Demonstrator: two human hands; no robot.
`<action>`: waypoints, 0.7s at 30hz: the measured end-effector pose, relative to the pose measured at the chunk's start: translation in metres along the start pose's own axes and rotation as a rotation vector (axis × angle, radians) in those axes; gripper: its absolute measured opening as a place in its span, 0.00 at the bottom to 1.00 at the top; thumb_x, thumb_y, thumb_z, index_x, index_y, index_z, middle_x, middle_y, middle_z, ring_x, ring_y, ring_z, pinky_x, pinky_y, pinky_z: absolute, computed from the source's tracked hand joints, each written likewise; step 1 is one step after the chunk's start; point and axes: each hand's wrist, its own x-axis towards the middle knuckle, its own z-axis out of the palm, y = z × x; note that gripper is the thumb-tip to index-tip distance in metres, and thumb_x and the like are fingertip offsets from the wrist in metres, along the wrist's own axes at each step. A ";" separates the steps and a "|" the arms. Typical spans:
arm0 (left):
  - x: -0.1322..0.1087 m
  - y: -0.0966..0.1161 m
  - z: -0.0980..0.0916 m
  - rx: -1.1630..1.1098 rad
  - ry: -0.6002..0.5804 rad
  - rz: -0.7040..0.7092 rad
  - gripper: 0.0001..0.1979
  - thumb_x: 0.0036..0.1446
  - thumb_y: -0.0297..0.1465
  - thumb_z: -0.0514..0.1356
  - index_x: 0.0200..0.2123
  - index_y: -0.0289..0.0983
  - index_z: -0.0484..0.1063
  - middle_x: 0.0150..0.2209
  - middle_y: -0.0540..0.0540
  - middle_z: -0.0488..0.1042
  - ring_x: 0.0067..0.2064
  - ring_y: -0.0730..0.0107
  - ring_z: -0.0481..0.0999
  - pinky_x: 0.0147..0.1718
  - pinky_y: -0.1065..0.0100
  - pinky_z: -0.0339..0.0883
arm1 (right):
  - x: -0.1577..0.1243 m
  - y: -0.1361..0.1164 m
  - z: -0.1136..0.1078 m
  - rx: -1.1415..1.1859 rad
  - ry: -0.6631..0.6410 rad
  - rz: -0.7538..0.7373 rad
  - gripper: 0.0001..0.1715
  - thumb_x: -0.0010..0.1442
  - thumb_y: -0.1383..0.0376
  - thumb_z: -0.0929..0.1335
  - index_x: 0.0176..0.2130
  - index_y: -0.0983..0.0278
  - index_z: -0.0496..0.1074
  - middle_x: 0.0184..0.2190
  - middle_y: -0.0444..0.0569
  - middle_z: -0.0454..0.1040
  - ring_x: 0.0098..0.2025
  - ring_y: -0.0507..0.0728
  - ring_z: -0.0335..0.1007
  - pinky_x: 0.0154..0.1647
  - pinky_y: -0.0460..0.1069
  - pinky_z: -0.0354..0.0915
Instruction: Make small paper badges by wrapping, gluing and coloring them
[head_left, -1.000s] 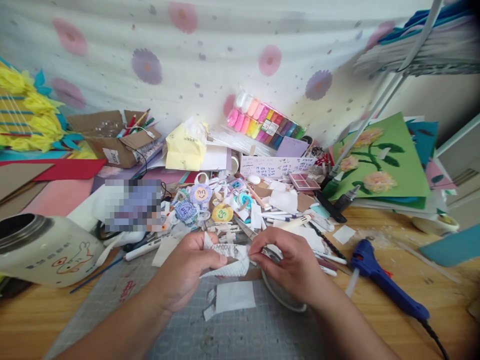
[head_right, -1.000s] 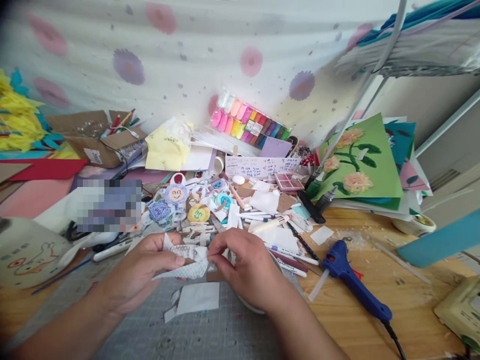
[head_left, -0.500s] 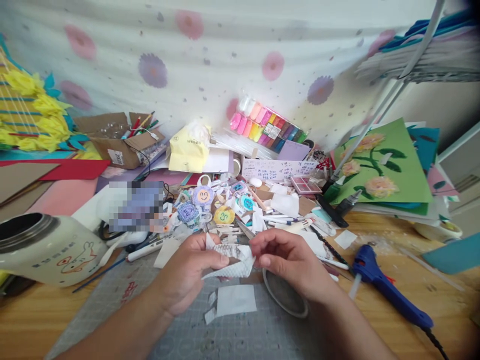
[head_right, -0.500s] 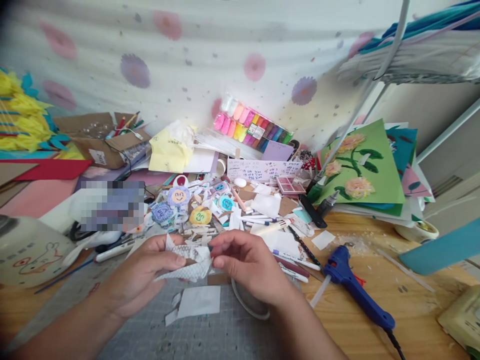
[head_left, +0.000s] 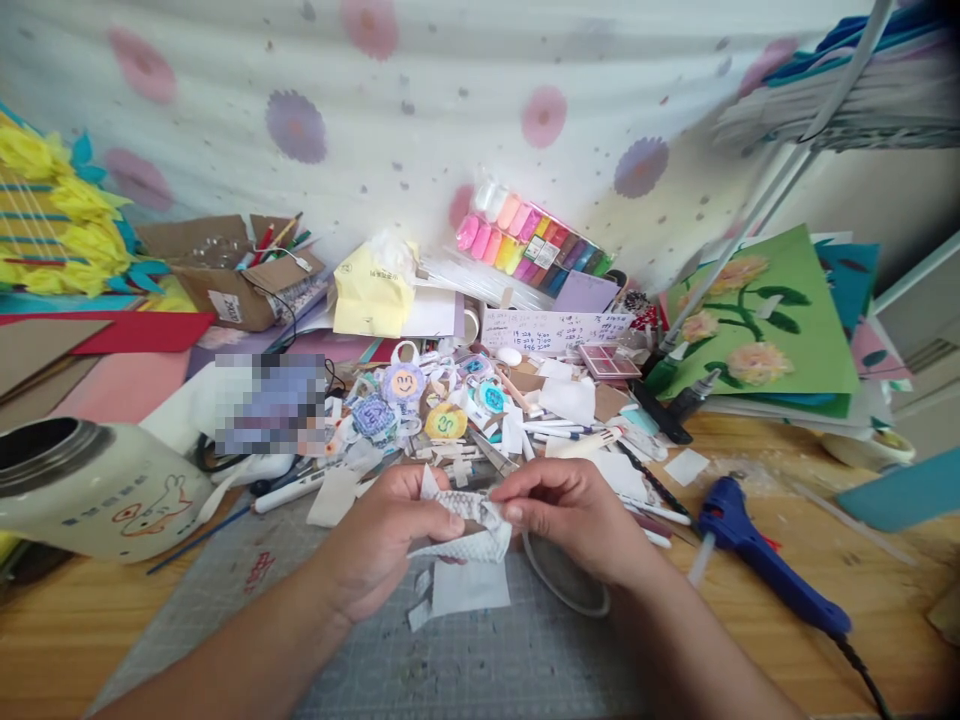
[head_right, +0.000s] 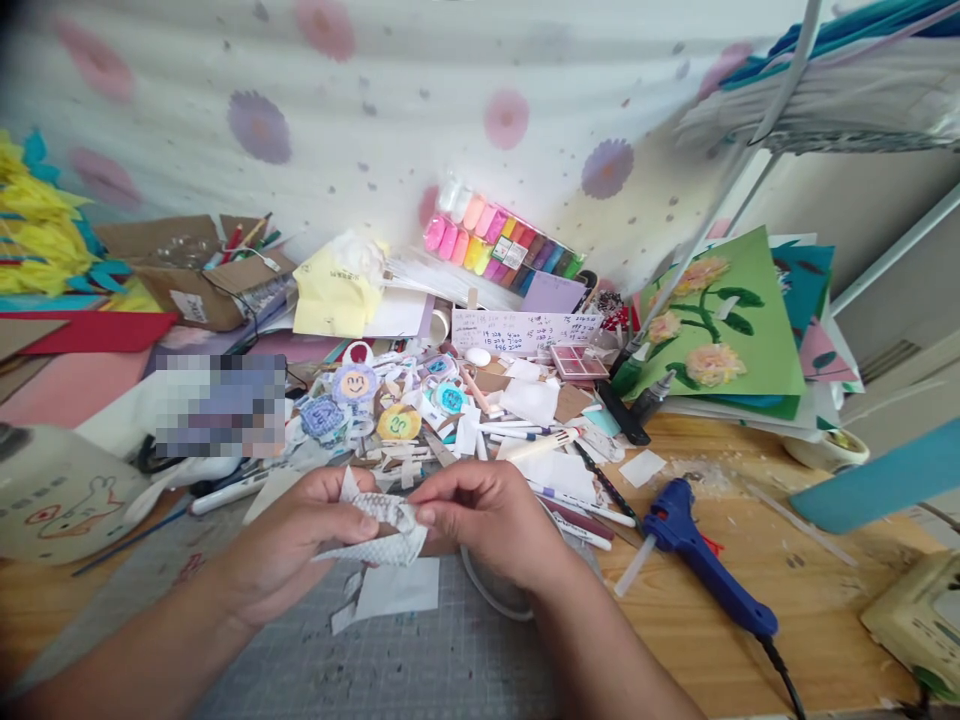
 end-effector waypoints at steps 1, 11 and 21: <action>0.000 -0.001 0.000 0.001 0.017 0.015 0.06 0.35 0.22 0.63 0.17 0.35 0.68 0.16 0.53 0.72 0.20 0.74 0.68 0.23 0.72 0.60 | 0.000 -0.001 0.000 -0.010 -0.005 -0.016 0.09 0.50 0.63 0.75 0.34 0.62 0.79 0.25 0.44 0.74 0.27 0.49 0.66 0.29 0.44 0.64; 0.004 -0.010 0.003 0.017 0.131 0.094 0.06 0.37 0.23 0.63 0.19 0.35 0.67 0.20 0.51 0.75 0.25 0.70 0.71 0.28 0.68 0.61 | 0.001 0.009 0.026 -0.586 0.084 -0.182 0.29 0.46 0.72 0.72 0.48 0.56 0.68 0.44 0.44 0.72 0.40 0.54 0.66 0.37 0.47 0.62; 0.007 -0.016 0.001 -0.003 0.095 0.098 0.10 0.40 0.24 0.64 0.18 0.37 0.64 0.18 0.54 0.67 0.25 0.71 0.68 0.25 0.68 0.60 | 0.006 0.018 0.024 -0.219 0.100 0.044 0.19 0.46 0.68 0.72 0.41 0.59 0.71 0.32 0.42 0.70 0.31 0.54 0.65 0.31 0.48 0.63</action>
